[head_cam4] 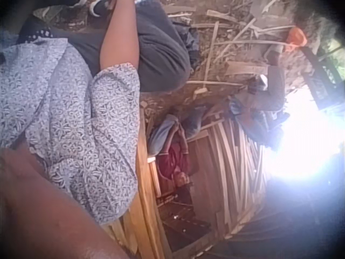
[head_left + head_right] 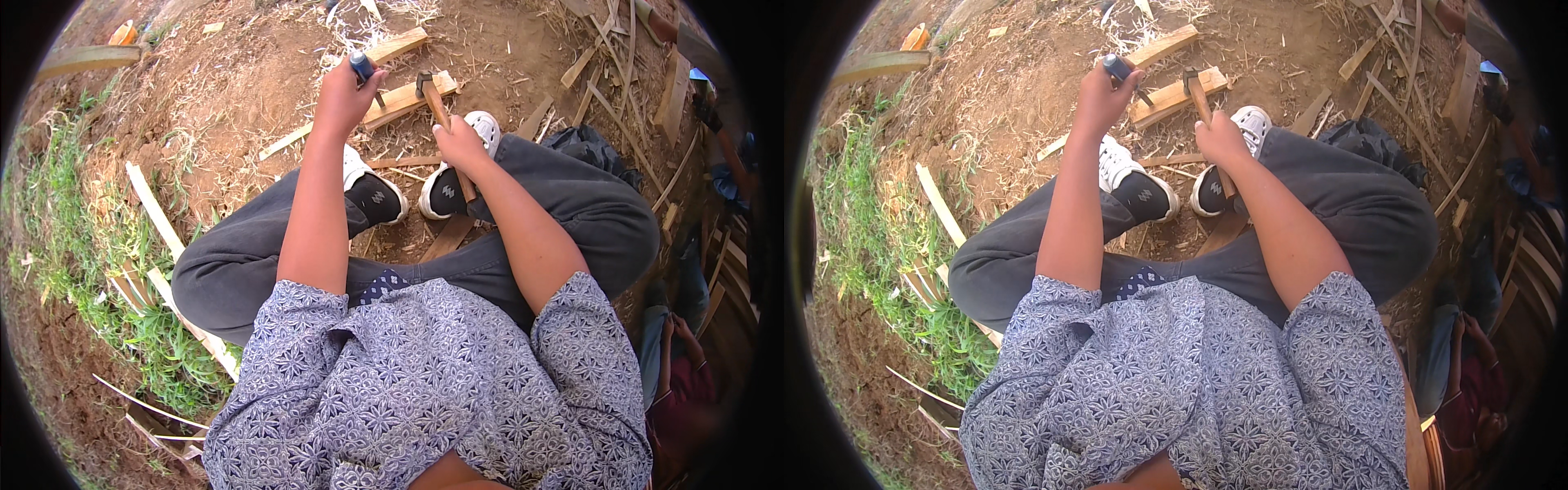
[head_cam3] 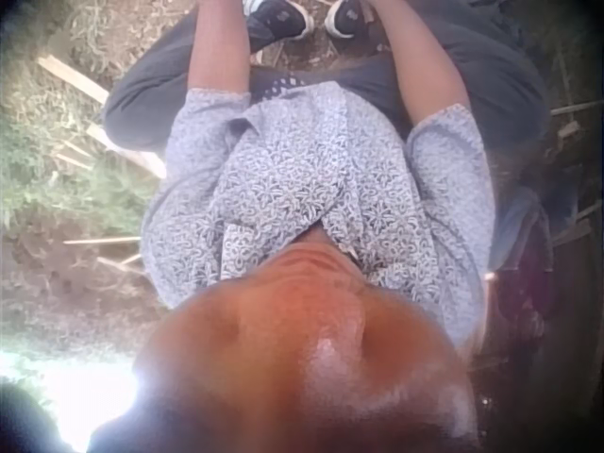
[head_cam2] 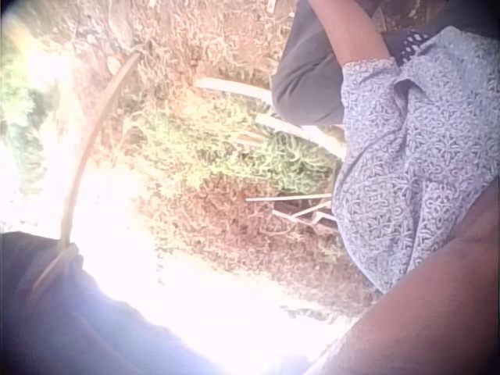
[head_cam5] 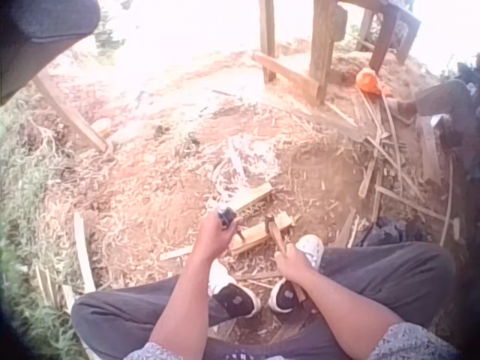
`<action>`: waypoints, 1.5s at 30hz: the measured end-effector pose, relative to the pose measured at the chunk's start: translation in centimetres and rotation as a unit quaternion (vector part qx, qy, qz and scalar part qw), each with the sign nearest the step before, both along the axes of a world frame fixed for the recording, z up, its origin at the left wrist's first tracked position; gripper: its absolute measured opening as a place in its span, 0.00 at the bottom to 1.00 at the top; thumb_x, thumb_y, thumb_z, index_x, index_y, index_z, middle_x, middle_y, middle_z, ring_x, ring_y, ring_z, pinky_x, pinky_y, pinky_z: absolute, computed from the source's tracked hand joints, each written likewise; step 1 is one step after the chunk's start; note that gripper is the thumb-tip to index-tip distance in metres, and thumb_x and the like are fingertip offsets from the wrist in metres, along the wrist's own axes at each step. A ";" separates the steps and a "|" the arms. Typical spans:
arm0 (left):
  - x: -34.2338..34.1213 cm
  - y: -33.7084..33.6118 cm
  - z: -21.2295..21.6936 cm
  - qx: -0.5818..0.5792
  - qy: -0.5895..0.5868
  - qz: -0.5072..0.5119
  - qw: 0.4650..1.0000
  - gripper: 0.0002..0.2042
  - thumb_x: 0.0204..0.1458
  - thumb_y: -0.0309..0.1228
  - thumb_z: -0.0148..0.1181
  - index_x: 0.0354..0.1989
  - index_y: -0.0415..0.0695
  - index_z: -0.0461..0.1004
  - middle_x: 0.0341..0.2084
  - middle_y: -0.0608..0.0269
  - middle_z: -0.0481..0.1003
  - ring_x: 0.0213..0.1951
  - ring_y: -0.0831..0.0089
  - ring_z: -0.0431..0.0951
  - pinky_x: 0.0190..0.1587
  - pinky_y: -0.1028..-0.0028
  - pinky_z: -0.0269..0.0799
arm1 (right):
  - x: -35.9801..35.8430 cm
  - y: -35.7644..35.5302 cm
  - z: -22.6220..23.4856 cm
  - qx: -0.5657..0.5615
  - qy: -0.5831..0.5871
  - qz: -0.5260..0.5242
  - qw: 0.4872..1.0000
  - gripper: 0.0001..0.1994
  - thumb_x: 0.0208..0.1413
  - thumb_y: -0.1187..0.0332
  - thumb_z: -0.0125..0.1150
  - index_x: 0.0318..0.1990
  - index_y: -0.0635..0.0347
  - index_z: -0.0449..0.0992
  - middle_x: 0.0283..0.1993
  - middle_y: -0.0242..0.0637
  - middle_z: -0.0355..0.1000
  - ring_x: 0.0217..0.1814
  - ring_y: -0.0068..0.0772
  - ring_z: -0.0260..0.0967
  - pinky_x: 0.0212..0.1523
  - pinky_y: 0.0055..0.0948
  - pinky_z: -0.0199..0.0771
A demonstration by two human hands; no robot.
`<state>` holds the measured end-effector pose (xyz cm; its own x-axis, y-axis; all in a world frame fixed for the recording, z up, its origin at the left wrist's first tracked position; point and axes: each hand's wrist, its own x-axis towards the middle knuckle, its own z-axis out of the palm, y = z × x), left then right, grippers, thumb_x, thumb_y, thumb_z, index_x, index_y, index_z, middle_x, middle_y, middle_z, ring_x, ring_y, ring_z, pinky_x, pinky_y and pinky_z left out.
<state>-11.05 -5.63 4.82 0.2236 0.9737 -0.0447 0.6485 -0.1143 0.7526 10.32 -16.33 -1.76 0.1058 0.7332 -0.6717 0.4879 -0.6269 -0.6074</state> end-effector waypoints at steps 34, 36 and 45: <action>-0.7 -1.3 -2.5 0.034 0.030 0.011 0.999 0.18 0.59 0.44 0.71 0.45 0.42 0.80 0.34 0.48 0.83 0.36 0.51 0.84 0.41 0.59 0.78 | -3.2 -2.5 19.4 0.236 0.184 -0.041 0.953 0.19 0.73 0.65 0.55 0.65 0.65 0.70 0.36 0.32 0.71 0.34 0.18 0.67 0.36 0.26 0.69; -0.3 -1.6 -2.5 0.031 -0.013 0.009 0.999 0.19 0.59 0.45 0.71 0.41 0.40 0.78 0.30 0.45 0.81 0.35 0.45 0.82 0.39 0.54 0.76 | -3.3 -2.5 19.8 0.274 0.194 -0.038 0.941 0.18 0.73 0.66 0.55 0.64 0.65 0.71 0.35 0.31 0.71 0.35 0.17 0.67 0.36 0.26 0.69; -0.2 -1.8 -2.6 0.031 -0.021 0.003 0.999 0.20 0.60 0.47 0.69 0.41 0.41 0.76 0.29 0.44 0.81 0.35 0.43 0.82 0.38 0.53 0.77 | -4.2 -2.4 18.4 0.278 0.147 0.002 0.949 0.17 0.73 0.66 0.54 0.63 0.64 0.71 0.39 0.36 0.74 0.38 0.25 0.71 0.42 0.31 0.72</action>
